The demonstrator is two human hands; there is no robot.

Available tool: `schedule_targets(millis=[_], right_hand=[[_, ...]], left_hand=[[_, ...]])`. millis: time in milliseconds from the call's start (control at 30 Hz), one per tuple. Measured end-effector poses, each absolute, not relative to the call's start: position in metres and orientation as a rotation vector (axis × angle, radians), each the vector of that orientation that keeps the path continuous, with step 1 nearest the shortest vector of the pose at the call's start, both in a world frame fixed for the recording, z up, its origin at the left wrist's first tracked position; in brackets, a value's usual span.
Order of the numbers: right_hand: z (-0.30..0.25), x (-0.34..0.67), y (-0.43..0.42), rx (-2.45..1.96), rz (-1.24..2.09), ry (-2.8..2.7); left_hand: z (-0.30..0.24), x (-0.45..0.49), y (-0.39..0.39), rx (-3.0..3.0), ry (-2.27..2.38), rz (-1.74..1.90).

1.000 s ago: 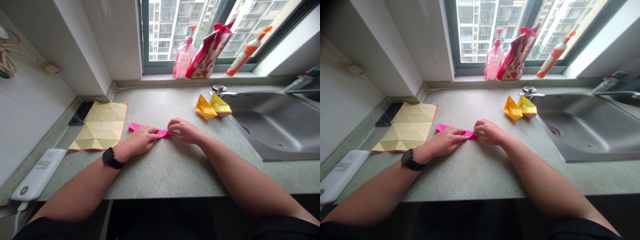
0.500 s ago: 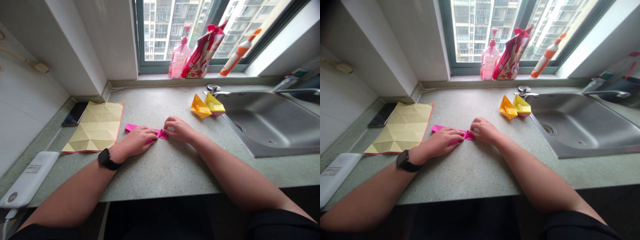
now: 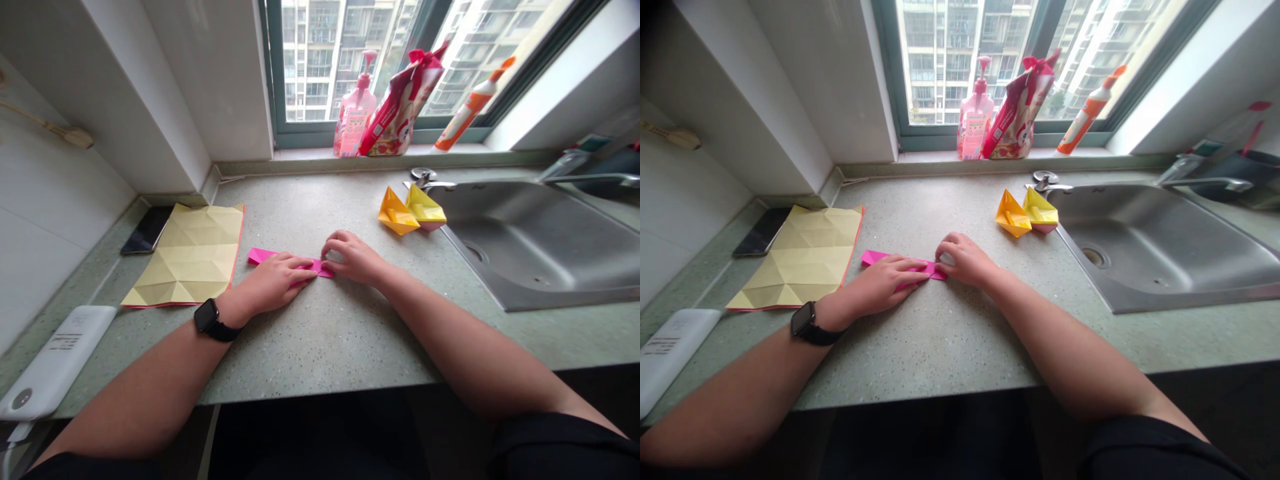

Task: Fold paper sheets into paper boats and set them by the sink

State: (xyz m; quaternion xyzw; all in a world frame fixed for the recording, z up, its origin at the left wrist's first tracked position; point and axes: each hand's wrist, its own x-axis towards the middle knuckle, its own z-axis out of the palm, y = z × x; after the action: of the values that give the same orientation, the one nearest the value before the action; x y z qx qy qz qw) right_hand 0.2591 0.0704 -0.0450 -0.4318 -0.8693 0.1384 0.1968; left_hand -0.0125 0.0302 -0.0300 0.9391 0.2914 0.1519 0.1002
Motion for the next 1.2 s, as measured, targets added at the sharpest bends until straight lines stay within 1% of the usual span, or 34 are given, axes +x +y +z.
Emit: schedule_targets(millis=[333,633,1000,1200], right_hand=[[-0.068,0.25,0.069,-1.385,0.445,-2.408],[-0.069,0.267,0.085,-1.529,0.515,-2.4],[-0.071,0.293,0.102,-1.541,0.58,-2.352],[-0.065,0.292,0.098,-1.425,0.62,-2.235]], left_hand=[[-0.028,-0.013,0.031,2.767,0.857,0.444],[-0.025,-0.013,0.028,2.733,0.878,0.405],[-0.023,-0.012,0.027,2.723,0.901,0.402],[-0.022,-0.012,0.025,2.727,0.896,0.406]])
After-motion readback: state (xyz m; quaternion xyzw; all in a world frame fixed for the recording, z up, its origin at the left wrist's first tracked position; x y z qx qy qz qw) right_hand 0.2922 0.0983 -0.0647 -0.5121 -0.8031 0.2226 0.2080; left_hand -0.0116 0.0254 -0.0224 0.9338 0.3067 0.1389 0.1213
